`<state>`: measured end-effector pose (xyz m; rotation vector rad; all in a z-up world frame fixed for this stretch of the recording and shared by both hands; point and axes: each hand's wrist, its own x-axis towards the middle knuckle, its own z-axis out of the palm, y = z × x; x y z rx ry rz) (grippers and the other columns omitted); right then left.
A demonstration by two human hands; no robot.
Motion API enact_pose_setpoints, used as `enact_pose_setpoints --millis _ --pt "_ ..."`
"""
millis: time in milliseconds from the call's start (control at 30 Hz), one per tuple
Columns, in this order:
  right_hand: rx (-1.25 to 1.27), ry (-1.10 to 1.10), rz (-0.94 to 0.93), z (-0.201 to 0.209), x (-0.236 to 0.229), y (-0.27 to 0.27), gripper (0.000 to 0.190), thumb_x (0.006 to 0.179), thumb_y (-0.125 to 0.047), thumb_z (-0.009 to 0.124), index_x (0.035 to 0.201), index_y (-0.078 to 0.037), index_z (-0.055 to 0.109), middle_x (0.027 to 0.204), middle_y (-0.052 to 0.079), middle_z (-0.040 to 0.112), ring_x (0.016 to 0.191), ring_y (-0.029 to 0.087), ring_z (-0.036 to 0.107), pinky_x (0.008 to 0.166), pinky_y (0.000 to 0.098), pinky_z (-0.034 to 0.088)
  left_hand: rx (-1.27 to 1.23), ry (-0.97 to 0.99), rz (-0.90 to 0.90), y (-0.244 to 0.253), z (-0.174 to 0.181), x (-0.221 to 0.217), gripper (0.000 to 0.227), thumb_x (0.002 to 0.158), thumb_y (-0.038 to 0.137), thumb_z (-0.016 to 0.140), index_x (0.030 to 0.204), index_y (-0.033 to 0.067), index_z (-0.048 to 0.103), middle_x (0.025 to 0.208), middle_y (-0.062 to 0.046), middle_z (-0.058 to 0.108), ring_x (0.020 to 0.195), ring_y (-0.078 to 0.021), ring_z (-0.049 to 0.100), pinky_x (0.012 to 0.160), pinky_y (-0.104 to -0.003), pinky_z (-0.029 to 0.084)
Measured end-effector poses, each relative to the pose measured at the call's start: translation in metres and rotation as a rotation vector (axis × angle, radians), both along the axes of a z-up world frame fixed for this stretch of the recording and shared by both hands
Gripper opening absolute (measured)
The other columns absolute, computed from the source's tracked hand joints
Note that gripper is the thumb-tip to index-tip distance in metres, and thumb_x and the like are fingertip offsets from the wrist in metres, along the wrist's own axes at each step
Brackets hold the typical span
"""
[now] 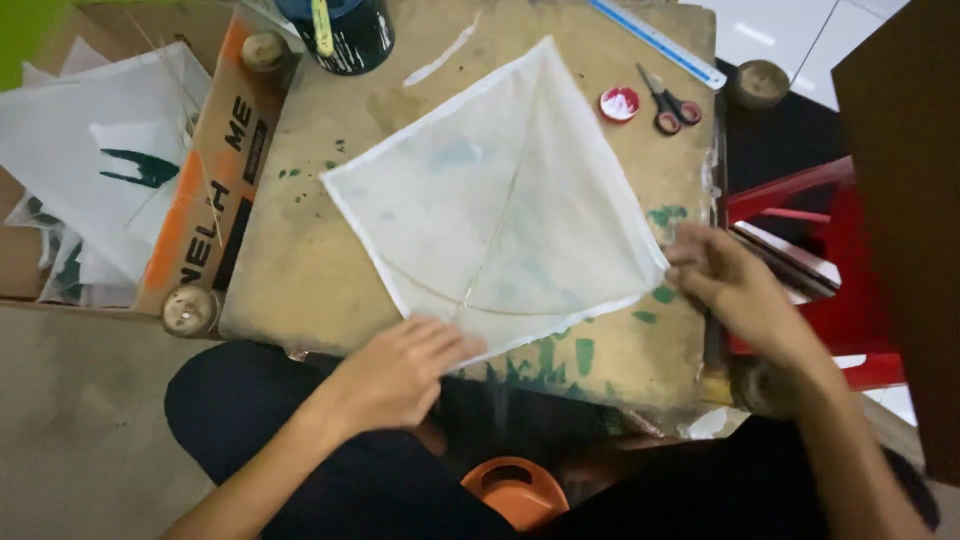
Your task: The person is painting a black design onto a white kite using a brush and paint on a wooden workbench.
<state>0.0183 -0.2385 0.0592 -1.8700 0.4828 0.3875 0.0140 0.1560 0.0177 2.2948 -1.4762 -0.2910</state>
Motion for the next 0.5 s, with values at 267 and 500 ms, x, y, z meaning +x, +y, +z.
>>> enact_pose_setpoints --millis 267,500 --pt "0.054 -0.291 -0.325 -0.052 -0.104 0.040 0.050 0.094 -0.001 0.066 0.141 -0.003 0.051 0.119 0.018 0.066 0.103 0.021 0.067 0.087 0.0323 0.055 -0.289 -0.320 0.198 -0.100 -0.016 -0.026 0.024 0.093 0.011 0.065 0.117 0.0088 0.064 0.110 -0.008 0.063 0.103 -0.0273 0.061 0.089 -0.038 0.049" --pt "0.194 -0.187 -0.441 -0.013 -0.124 0.064 0.052 0.091 -0.006 0.069 0.141 -0.002 0.053 0.128 0.026 0.064 0.096 0.037 0.072 0.053 0.0531 0.063 -0.329 -0.260 0.146 -0.133 -0.013 -0.050 0.037 0.096 0.022 0.071 0.130 0.0106 0.059 0.121 -0.006 0.060 0.113 -0.0264 0.061 0.094 -0.038 0.051"
